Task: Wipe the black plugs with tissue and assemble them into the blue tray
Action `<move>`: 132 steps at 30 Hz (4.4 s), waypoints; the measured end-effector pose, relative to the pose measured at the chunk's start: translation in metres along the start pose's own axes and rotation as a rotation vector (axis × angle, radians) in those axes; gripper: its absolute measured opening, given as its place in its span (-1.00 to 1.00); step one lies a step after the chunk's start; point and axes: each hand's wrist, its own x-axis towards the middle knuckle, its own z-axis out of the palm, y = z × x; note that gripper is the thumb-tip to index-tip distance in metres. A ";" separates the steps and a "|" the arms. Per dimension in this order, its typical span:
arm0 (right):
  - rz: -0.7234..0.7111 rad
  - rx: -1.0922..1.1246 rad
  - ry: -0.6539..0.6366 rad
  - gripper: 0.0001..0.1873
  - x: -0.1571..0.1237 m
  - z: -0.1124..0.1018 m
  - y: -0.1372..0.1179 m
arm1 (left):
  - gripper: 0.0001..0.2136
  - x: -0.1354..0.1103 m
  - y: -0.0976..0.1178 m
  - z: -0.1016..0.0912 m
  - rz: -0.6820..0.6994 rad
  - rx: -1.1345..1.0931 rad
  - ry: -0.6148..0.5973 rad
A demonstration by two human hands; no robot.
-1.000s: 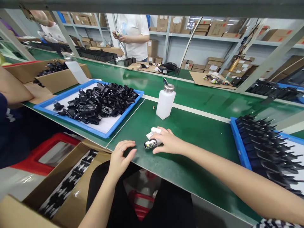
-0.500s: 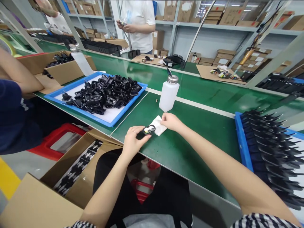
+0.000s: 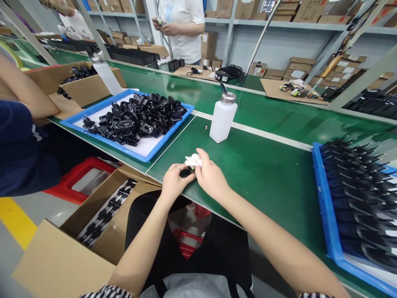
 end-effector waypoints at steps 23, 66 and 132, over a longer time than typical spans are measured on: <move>0.665 -0.515 0.139 -0.64 -0.099 -0.078 0.056 | -0.70 -0.011 -0.015 -0.024 -0.159 -0.665 0.244; 0.374 -0.413 -0.133 -0.52 -0.063 -0.035 0.045 | -0.73 -0.042 -0.029 -0.044 -0.171 -0.609 0.521; -0.192 -0.080 0.315 -0.63 -0.044 -0.071 0.018 | -0.78 -0.001 0.031 -0.072 0.084 -0.374 0.046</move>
